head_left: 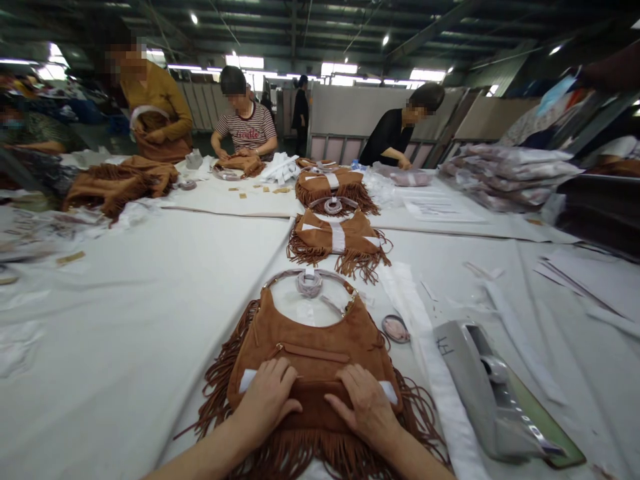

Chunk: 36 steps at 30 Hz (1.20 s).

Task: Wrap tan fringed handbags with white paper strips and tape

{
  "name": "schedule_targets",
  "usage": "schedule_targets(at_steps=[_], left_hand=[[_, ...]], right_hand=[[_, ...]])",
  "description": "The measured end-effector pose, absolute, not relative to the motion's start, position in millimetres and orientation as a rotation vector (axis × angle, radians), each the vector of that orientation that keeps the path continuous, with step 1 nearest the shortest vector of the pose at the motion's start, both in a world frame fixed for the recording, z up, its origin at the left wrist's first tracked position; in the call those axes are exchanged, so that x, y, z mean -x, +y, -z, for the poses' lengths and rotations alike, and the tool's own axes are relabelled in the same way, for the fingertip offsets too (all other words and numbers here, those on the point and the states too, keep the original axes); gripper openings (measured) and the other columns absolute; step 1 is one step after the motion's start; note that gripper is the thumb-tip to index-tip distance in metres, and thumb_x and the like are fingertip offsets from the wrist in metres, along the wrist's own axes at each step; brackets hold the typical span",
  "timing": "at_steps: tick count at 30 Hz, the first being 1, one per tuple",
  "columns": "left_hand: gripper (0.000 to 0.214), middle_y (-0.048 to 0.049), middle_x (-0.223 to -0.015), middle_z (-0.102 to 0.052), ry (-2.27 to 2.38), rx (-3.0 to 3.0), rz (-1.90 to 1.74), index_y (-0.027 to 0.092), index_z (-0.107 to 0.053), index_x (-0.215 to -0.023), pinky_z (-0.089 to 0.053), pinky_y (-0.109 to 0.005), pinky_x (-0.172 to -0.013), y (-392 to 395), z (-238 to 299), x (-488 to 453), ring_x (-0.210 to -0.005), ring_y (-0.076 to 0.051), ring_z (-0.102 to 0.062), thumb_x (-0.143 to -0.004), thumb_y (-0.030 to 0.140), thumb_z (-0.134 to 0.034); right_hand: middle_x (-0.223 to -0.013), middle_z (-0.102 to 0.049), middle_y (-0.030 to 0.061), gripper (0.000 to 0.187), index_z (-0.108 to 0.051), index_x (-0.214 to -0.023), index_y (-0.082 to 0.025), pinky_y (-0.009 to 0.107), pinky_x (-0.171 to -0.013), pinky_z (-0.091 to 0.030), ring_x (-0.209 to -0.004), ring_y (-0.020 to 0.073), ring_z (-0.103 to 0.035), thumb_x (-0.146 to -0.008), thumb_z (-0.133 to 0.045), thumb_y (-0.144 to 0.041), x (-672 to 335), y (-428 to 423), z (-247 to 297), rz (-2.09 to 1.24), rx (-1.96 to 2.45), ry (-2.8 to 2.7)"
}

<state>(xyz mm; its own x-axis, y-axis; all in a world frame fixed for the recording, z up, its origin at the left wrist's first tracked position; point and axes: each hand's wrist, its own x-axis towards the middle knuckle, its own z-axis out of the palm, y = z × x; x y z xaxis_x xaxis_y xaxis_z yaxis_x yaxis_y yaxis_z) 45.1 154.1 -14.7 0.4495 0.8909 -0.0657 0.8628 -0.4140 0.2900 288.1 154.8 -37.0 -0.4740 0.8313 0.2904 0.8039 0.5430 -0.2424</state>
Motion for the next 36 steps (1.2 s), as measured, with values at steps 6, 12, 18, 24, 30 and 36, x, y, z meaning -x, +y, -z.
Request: schedule_targets(at_steps=[6,12,18,24,30,36], left_hand=[[0.019,-0.0049,-0.090,-0.053,1.578,-2.588,-0.136,0.020,-0.055,-0.090,-0.038,-0.039,-0.076,146,27,-51,-0.085,-0.024,-0.048,-0.091,0.038,-0.054],[0.028,-0.0057,-0.088,-0.060,1.426,-2.462,-0.079,0.019,-0.058,-0.086,-0.037,-0.039,-0.078,164,19,-48,-0.085,-0.024,-0.053,-0.097,0.038,-0.040],[0.044,-0.0093,-0.082,-0.068,1.316,-2.477,0.053,0.017,-0.064,-0.084,-0.037,-0.041,-0.084,179,24,-49,-0.078,-0.022,-0.060,-0.100,0.031,-0.026],[0.031,-0.0062,-0.090,-0.063,1.527,-2.444,-0.001,0.018,-0.060,-0.090,-0.042,-0.038,-0.080,179,34,-52,-0.084,-0.022,-0.059,-0.098,0.037,-0.038],[0.022,-0.0053,-0.092,-0.058,1.492,-2.565,0.010,0.019,-0.058,-0.091,-0.041,-0.038,-0.079,181,33,-53,-0.090,-0.024,-0.053,-0.095,0.037,-0.046],[0.024,-0.0064,-0.087,-0.060,1.416,-2.573,0.026,0.016,-0.059,-0.090,-0.042,-0.037,-0.077,187,41,-57,-0.085,-0.024,-0.054,-0.096,0.034,-0.044]], right_hand=[[-0.086,-0.059,0.0064,0.021,-0.055,-0.096,-0.020,0.035,-0.070,-0.040,-0.080,0.0223,-0.053,-0.093,-0.048,-0.039,-286,155,34,-0.138,1.368,-2.411],[-0.082,-0.056,0.0053,0.027,-0.055,-0.075,-0.019,0.033,-0.068,-0.036,-0.076,0.0191,-0.049,-0.094,-0.047,-0.036,-285,157,28,-0.181,1.372,-2.485],[-0.078,-0.055,0.0046,0.035,-0.058,-0.068,-0.018,0.032,-0.069,-0.035,-0.076,0.0177,-0.049,-0.096,-0.043,-0.033,-283,166,32,-0.214,1.410,-2.486],[-0.074,-0.055,0.0047,0.039,-0.056,-0.064,-0.018,0.030,-0.068,-0.037,-0.070,0.0160,-0.052,-0.095,-0.047,-0.040,-284,176,44,-0.256,1.547,-2.442],[-0.080,-0.058,0.0036,0.028,-0.060,-0.090,-0.019,0.030,-0.070,-0.040,-0.075,0.0174,-0.055,-0.093,-0.048,-0.044,-284,176,44,-0.376,1.554,-2.355],[-0.076,-0.055,0.0041,0.034,-0.058,-0.073,-0.020,0.031,-0.070,-0.037,-0.074,0.0171,-0.052,-0.098,-0.039,-0.033,-280,176,37,-0.282,1.526,-2.422]])
